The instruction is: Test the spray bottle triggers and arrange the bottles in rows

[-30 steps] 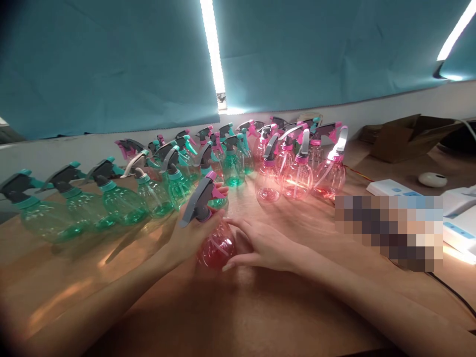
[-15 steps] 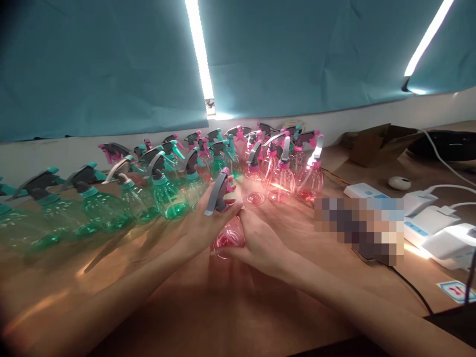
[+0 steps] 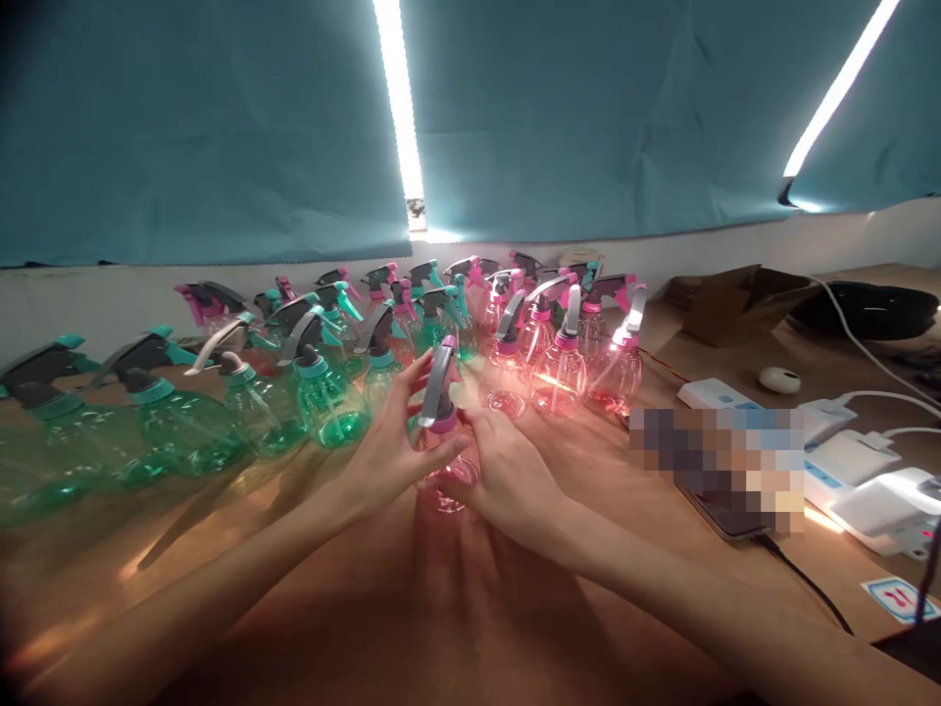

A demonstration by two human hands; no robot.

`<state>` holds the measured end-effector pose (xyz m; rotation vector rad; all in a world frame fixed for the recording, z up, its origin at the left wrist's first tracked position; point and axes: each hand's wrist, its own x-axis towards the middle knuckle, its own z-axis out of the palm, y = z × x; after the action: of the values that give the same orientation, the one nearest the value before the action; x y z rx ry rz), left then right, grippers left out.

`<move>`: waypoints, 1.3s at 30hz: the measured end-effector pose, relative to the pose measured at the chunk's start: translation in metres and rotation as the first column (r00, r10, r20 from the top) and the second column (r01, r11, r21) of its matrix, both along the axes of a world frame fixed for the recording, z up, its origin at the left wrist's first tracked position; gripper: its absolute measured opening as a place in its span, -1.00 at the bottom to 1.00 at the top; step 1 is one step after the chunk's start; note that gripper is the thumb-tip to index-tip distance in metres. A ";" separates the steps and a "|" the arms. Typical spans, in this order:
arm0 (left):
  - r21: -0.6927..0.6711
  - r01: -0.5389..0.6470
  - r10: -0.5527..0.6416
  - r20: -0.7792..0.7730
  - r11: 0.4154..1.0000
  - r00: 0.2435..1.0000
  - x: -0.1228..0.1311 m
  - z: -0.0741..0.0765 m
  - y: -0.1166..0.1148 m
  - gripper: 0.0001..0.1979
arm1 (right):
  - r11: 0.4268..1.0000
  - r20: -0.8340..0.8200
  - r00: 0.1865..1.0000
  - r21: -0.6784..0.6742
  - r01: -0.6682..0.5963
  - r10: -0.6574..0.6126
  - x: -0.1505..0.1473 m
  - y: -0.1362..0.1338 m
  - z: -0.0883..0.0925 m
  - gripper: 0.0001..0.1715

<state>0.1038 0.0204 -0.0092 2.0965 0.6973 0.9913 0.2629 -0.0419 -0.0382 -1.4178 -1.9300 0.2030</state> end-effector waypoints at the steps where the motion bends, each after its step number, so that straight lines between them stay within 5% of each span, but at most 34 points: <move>1: 0.024 -0.011 0.012 -0.011 1.000 1.000 -0.007 -0.006 0.000 -0.16 | 1.000 0.027 0.999 -0.005 0.027 -0.027 0.001 0.005 0.000 -0.37; 6: -0.019 -0.176 0.173 -0.120 0.984 0.978 -0.045 -0.046 -0.010 -0.47 | 0.993 0.105 0.988 -0.017 0.120 -0.117 0.003 0.031 0.006 -0.36; 9: -0.096 -0.200 0.181 -0.177 0.975 0.967 -0.061 -0.057 -0.018 -0.60 | 0.990 0.111 0.984 0.019 0.141 -0.142 0.004 0.045 0.008 -0.35; 20: -0.139 -0.142 0.110 -0.218 0.980 0.970 -0.066 -0.052 -0.020 -0.77 | 0.946 0.231 0.933 -0.107 0.305 -0.275 0.001 0.069 0.017 -0.30; 30: -0.157 -0.126 0.092 -0.207 0.979 0.974 -0.065 -0.056 -0.017 -0.78 | 0.942 0.222 0.927 -0.080 0.326 -0.302 0.001 0.086 0.011 -0.31; 37: -0.194 -0.131 0.093 -0.192 0.972 0.977 -0.065 -0.058 -0.016 -0.78 | 0.962 0.148 0.951 0.008 0.274 -0.272 0.015 0.056 0.023 -0.16; 39: -0.220 -0.132 0.088 -0.197 0.967 0.976 -0.064 -0.057 -0.015 -0.78 | 0.955 0.119 0.948 0.007 0.295 -0.294 0.030 0.040 0.027 -0.25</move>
<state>0.0396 0.0052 -0.0662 1.9758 0.9850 0.7376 0.2932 -0.0020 -0.0109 -1.7378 -1.7822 -0.0124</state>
